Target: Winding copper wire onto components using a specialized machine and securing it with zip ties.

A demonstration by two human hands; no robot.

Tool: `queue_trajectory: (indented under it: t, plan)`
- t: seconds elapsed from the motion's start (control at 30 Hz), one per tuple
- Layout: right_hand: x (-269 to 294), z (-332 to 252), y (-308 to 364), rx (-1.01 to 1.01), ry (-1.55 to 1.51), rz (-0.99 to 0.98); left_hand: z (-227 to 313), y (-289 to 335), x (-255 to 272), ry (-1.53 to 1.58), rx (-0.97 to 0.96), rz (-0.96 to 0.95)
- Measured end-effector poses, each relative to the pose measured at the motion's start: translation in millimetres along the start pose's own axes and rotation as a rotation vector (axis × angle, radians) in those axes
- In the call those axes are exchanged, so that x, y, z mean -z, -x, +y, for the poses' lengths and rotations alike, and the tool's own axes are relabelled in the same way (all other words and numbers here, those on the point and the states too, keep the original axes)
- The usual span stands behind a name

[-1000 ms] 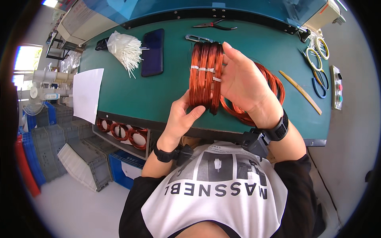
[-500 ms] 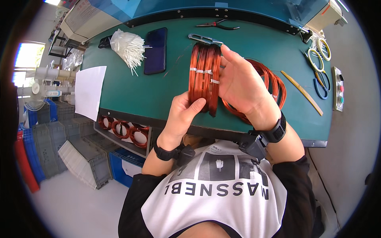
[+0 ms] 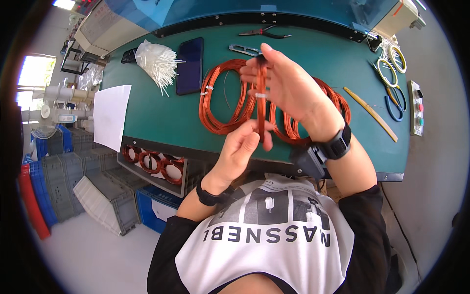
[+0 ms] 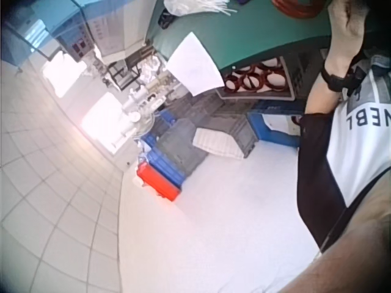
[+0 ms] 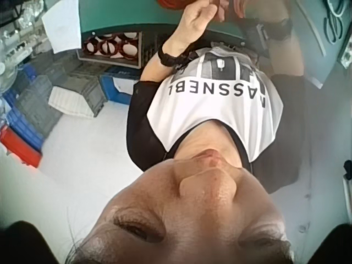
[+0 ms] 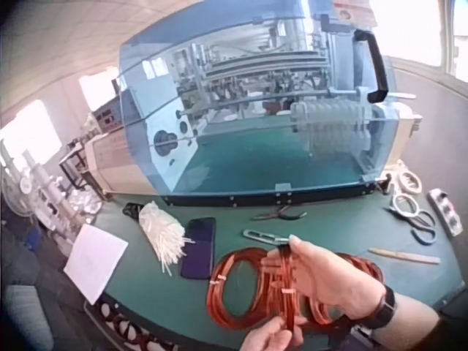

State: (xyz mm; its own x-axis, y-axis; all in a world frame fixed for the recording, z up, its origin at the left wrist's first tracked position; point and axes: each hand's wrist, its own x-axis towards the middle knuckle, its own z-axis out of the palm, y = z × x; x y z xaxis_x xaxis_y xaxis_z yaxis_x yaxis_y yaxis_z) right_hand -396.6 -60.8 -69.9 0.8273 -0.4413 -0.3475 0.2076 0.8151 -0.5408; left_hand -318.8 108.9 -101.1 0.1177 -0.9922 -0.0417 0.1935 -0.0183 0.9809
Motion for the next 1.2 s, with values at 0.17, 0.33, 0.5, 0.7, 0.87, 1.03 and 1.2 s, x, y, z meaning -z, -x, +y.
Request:
queue_trajectory:
  t: [0.17,0.33,0.5,0.7,0.87,1.03,1.2]
  plan:
    - [23.4,-2.8,-12.8,0.335,0.889,0.279,-5.6,-1.3,-8.1,-0.065,-0.097,0.151]
    - [8.2,18.3,9.1,0.208,0.496,0.119,-6.6,-5.4,-3.0,-0.067,-0.097,0.047]
    - [-2.9,23.0,21.2,0.179,0.459,0.221,0.1,-4.5,0.2,-0.095,-0.017,-0.111]
    - [16.5,27.0,21.0,0.210,0.488,0.216,-13.1,-0.7,-1.8,-0.130,0.048,-0.045]
    - [36.5,38.6,41.8,0.335,0.489,0.212,-29.9,5.7,-1.2,0.108,-0.067,0.205]
    - [82.4,26.3,108.9,0.629,0.581,0.526,-5.8,8.8,16.7,-0.281,-0.122,0.500]
    - [117.7,42.8,150.4,0.715,0.441,0.827,-7.0,-15.8,-15.6,-1.191,-0.322,0.144]
